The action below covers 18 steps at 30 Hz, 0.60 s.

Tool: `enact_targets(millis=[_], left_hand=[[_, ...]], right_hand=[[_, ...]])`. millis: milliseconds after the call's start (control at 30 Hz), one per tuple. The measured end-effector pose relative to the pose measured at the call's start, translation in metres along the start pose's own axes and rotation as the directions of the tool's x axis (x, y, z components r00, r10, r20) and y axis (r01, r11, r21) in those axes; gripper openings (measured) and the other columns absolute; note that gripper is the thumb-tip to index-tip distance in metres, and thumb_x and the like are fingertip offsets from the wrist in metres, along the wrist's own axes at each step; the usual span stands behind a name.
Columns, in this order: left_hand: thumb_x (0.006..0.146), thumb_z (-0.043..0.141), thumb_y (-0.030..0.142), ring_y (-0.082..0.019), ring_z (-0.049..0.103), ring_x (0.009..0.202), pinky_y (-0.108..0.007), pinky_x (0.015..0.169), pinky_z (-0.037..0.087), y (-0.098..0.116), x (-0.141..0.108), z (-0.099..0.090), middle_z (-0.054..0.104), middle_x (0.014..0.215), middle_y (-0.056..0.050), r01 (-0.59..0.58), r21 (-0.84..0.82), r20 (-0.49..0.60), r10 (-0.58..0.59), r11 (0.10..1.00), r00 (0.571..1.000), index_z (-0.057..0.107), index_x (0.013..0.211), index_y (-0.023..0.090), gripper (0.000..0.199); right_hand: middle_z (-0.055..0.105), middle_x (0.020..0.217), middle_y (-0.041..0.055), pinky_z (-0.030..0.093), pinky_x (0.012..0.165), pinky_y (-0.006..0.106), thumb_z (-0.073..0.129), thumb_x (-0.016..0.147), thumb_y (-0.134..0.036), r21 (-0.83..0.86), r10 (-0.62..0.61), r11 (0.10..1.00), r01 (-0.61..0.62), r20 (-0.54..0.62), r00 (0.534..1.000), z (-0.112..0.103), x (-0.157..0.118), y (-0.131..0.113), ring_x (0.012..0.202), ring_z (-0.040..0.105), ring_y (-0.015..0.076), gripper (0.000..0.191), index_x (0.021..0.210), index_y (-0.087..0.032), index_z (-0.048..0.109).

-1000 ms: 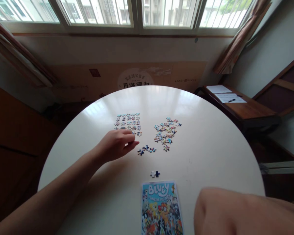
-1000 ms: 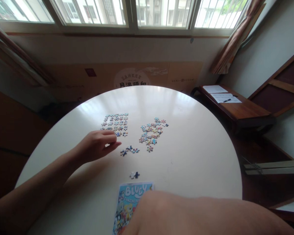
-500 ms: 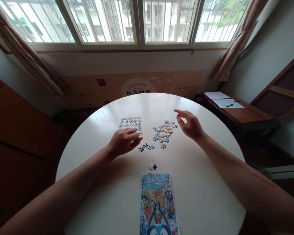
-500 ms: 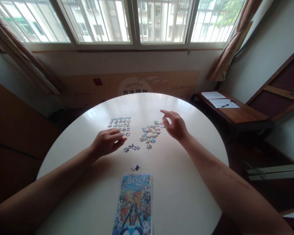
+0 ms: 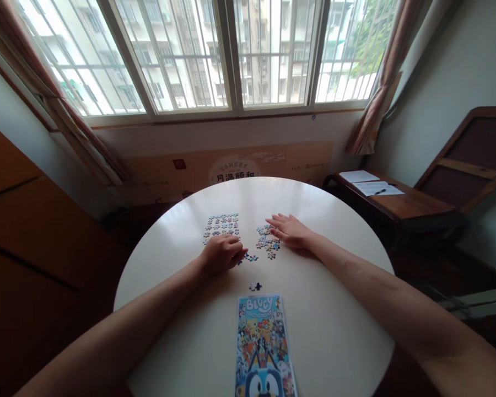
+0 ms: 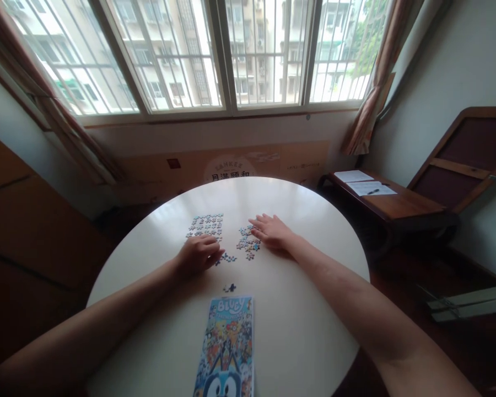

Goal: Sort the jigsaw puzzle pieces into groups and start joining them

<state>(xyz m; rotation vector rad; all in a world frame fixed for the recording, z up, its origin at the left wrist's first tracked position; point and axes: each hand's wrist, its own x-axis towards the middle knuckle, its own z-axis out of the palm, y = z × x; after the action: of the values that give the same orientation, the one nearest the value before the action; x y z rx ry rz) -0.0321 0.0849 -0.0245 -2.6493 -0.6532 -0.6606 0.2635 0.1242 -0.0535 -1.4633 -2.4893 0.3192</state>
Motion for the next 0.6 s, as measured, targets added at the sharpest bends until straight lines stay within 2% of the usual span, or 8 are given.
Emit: enact_targets(millis=[100,233,367,433,500,600], left_hand=[[0.101,0.045,0.033,-0.015,0.05,0.058,-0.027,0.054,0.031,0.001,0.001,-0.003,0.055,0.063,-0.001,0.008,0.0,0.01,-0.008,1.0,1.0,0.049,0.063,0.019,0.041],[0.103,0.039,0.03,-0.015,0.051,0.058,-0.027,0.056,0.034,0.001,-0.001,-0.005,0.055,0.063,-0.001,0.074,-0.011,-0.008,-0.074,0.997,0.997,0.049,0.063,0.019,0.043],[0.103,0.038,0.031,-0.014,0.05,0.057,-0.027,0.057,0.035,0.003,-0.006,-0.008,0.055,0.062,-0.001,0.106,-0.059,-0.004,-0.106,0.993,0.994,0.05,0.062,0.019,0.045],[0.103,0.04,0.032,-0.013,0.05,0.056,-0.026,0.056,0.034,0.006,-0.008,-0.01,0.055,0.061,0.0,0.107,-0.089,0.014,-0.106,0.99,0.994,0.05,0.061,0.019,0.044],[0.102,0.042,0.031,-0.012,0.049,0.055,-0.026,0.055,0.033,0.009,-0.01,-0.013,0.054,0.06,0.001,0.118,-0.134,0.041,-0.114,0.984,0.993,0.05,0.061,0.019,0.044],[0.101,0.044,0.032,-0.011,0.046,0.055,-0.026,0.055,0.031,0.013,-0.011,-0.017,0.052,0.061,0.002,0.181,-0.322,0.108,-0.153,0.929,0.982,0.051,0.063,0.019,0.041]], right_hand=[[0.03,0.165,0.0141,0.016,0.122,0.058,0.027,0.104,-0.061,-0.012,-0.059,0.998,0.06,0.029,0.998,-0.001,0.006,-0.011,0.153,0.022,0.0354,0.068,0.16,-0.024,0.035],[0.029,0.166,0.0118,0.018,0.122,0.054,0.035,0.103,-0.06,-0.026,-0.17,0.985,0.172,0.07,0.983,-0.001,0.011,-0.028,0.153,0.023,0.0336,0.064,0.158,-0.027,0.039],[0.029,0.166,0.009,0.017,0.123,0.053,0.04,0.102,-0.059,-0.021,-0.262,0.964,0.265,0.108,0.959,0.0,0.002,-0.043,0.153,0.025,0.0329,0.06,0.155,-0.031,0.043],[0.03,0.166,0.0093,0.017,0.123,0.056,0.041,0.102,-0.06,0.014,-0.321,0.947,0.322,0.115,0.94,0.0,-0.005,-0.051,0.152,0.025,0.0349,0.06,0.155,-0.032,0.043],[0.03,0.166,0.0105,0.015,0.122,0.059,0.045,0.101,-0.061,0.067,-0.381,0.924,0.376,0.128,0.916,-0.002,-0.012,-0.061,0.153,0.023,0.0369,0.062,0.156,-0.032,0.042],[0.031,0.165,0.0097,0.015,0.122,0.061,0.048,0.1,-0.06,0.159,-0.442,0.895,0.417,0.174,0.88,-0.007,-0.021,-0.075,0.153,0.021,0.0379,0.061,0.155,-0.035,0.042]])
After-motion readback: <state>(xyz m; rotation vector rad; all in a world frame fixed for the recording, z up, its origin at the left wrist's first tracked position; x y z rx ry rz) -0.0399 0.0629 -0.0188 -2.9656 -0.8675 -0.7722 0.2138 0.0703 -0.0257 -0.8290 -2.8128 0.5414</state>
